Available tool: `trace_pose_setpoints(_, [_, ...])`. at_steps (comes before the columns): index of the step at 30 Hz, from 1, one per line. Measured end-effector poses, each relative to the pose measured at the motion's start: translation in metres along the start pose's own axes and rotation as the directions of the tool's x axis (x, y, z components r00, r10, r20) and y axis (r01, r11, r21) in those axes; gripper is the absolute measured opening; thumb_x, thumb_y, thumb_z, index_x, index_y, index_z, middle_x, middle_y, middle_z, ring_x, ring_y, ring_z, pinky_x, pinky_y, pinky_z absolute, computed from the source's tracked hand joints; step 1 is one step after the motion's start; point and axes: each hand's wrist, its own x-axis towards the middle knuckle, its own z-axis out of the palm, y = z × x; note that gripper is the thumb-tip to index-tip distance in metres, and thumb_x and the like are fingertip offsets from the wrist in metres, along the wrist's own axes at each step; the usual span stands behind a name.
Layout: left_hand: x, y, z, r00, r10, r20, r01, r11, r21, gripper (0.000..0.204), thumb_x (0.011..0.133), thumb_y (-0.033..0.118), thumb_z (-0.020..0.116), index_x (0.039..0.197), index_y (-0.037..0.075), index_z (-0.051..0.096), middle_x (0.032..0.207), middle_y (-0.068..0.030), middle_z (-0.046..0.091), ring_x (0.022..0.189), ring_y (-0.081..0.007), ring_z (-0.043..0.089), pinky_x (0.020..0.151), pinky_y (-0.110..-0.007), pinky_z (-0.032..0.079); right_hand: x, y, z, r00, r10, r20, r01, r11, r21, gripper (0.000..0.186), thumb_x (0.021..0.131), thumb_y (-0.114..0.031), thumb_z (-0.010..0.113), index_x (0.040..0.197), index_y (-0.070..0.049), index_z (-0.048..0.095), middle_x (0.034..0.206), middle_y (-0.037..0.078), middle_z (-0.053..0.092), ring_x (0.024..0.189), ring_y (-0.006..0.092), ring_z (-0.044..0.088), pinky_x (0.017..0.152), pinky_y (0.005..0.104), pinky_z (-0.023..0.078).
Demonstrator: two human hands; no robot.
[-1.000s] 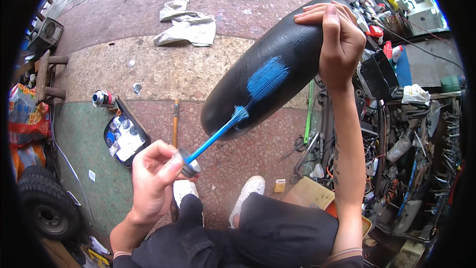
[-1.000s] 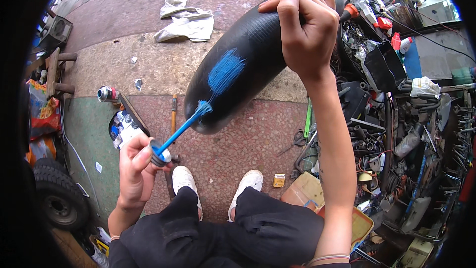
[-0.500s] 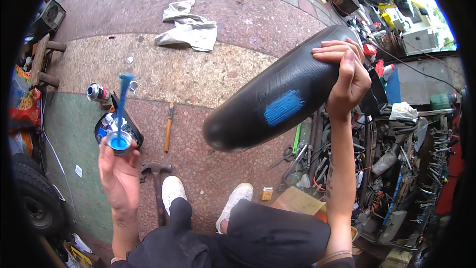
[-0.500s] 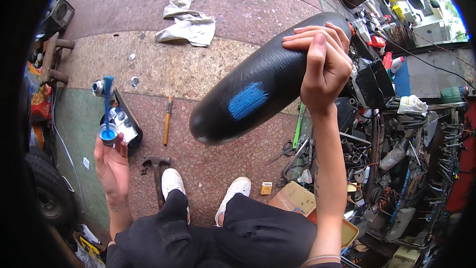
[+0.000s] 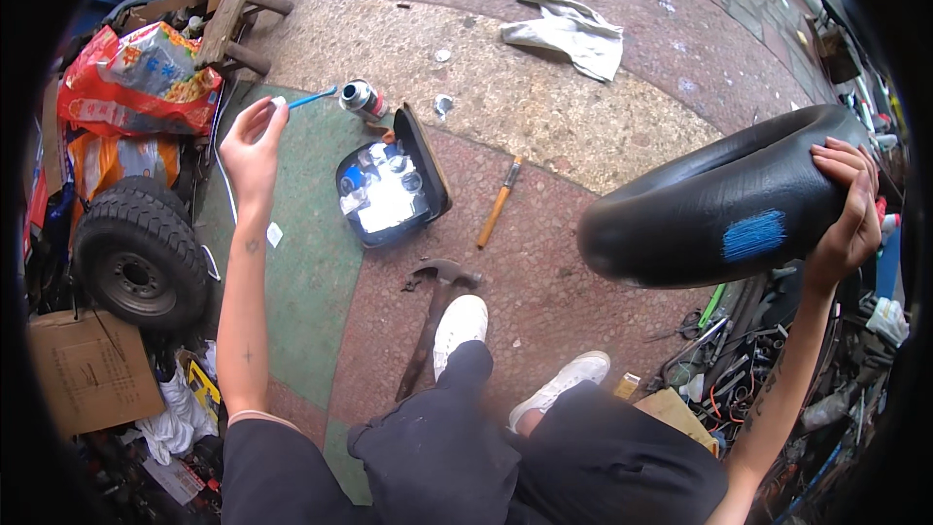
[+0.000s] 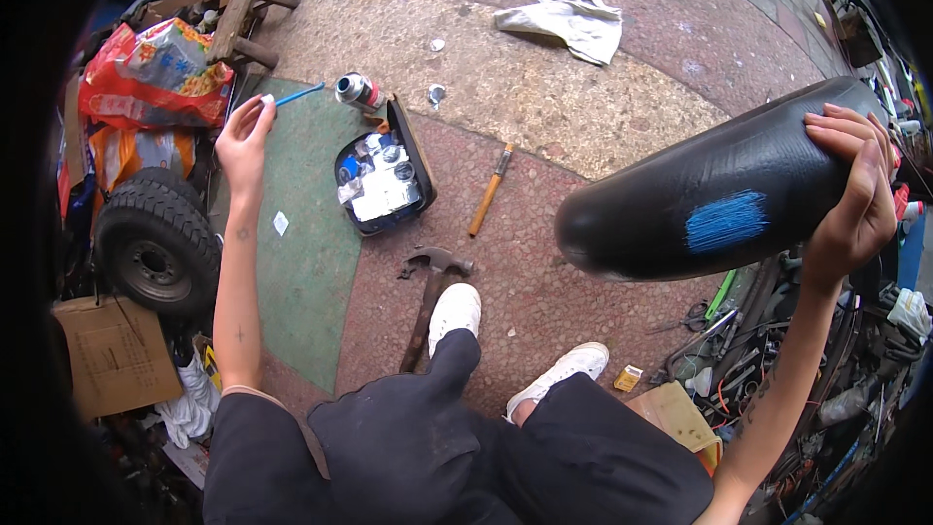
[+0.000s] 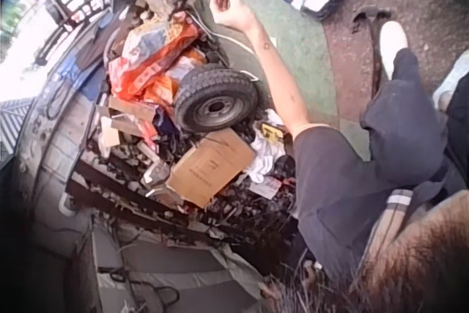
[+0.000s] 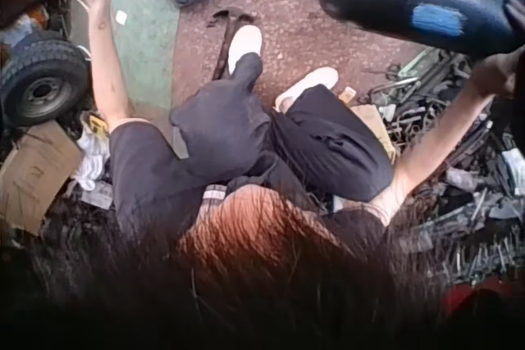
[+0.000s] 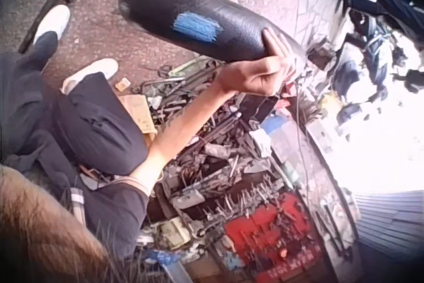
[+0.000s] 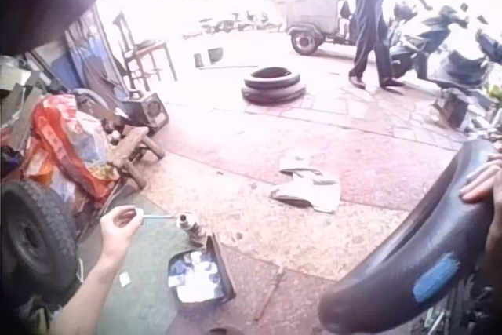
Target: The person repairs a motorcycle tire by grinding its surface, applying blue paint, and affixing a patch. They use a power grinder, a wire brush, a paintbrush, and a hammer to complete the repair.
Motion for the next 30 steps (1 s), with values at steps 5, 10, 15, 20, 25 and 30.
trace_pose_setpoints(5, [0.047, -0.05, 0.021, 0.992, -0.126, 0.023, 0.12, 0.979, 0.163, 0.045, 0.083, 0.028, 0.086, 0.114, -0.002, 0.074, 0.101, -0.0118, 0.077, 0.089, -0.0146, 0.071, 0.081, -0.027, 0.054, 0.0, 0.004, -0.002, 0.998, -0.018, 0.063, 0.022, 0.999, -0.05, 0.047, 0.103, -0.014, 0.03, 0.096, 0.002, 0.074, 0.107, 0.016, 0.075, 0.113, 0.0299, 0.068, 0.116, 0.0448, 0.038])
trace_pose_setpoints(10, [0.063, -0.07, 0.048, 0.986, -0.165, 0.015, 0.155, 0.949, 0.276, 0.05, 0.081, 0.032, 0.087, 0.115, -0.002, 0.074, 0.098, -0.0087, 0.077, 0.081, -0.0116, 0.069, 0.071, -0.026, 0.054, -0.004, 0.005, -0.01, 0.995, 0.017, 0.099, -0.005, 0.993, -0.118, 0.046, 0.102, -0.013, 0.028, 0.097, 0.003, 0.071, 0.111, 0.019, 0.073, 0.118, 0.0324, 0.065, 0.116, 0.0468, 0.038])
trace_pose_setpoints(15, [0.072, -0.082, 0.055, 0.986, -0.165, 0.0, 0.157, 0.934, 0.32, 0.047, 0.08, 0.031, 0.088, 0.112, -0.001, 0.076, 0.097, -0.0086, 0.077, 0.079, -0.0112, 0.068, 0.072, -0.026, 0.054, -0.004, 0.011, -0.012, 0.993, 0.011, 0.114, 0.001, 0.994, -0.106, 0.049, 0.104, -0.013, 0.026, 0.099, 0.004, 0.071, 0.112, 0.018, 0.073, 0.119, 0.0324, 0.064, 0.117, 0.0471, 0.037])
trace_pose_setpoints(20, [0.069, -0.073, 0.071, 0.98, -0.195, 0.046, 0.163, 0.909, 0.383, 0.05, 0.078, 0.035, 0.088, 0.113, 0.001, 0.077, 0.1, -0.0116, 0.078, 0.086, -0.0153, 0.072, 0.079, -0.028, 0.056, -0.003, 0.009, -0.013, 0.991, -0.017, 0.135, 0.036, 0.989, -0.142, 0.049, 0.104, -0.013, 0.026, 0.099, 0.003, 0.072, 0.111, 0.018, 0.073, 0.119, 0.0323, 0.065, 0.118, 0.0477, 0.036])
trace_pose_setpoints(25, [0.077, -0.08, 0.086, 0.973, -0.181, 0.141, 0.083, 0.849, 0.521, 0.058, 0.075, 0.043, 0.087, 0.117, 0.004, 0.076, 0.105, -0.0167, 0.077, 0.1, -0.0272, 0.075, 0.092, -0.037, 0.056, -0.001, 0.004, -0.012, 0.994, 0.002, 0.111, 0.011, 0.993, -0.12, 0.049, 0.104, -0.014, 0.027, 0.098, 0.002, 0.073, 0.109, 0.018, 0.074, 0.116, 0.0324, 0.066, 0.116, 0.0471, 0.038])
trace_pose_setpoints(30, [0.081, -0.077, 0.108, 0.99, -0.118, 0.08, 0.052, 0.82, 0.57, 0.073, 0.076, 0.05, 0.086, 0.128, 0.002, 0.069, 0.117, -0.0214, 0.072, 0.113, -0.0329, 0.069, 0.098, -0.04, 0.053, 0.003, -0.002, -0.016, 0.996, 0.02, 0.087, -0.017, 0.999, -0.028, 0.047, 0.104, -0.012, 0.028, 0.096, 0.006, 0.07, 0.108, 0.02, 0.073, 0.115, 0.0335, 0.065, 0.116, 0.0477, 0.037])
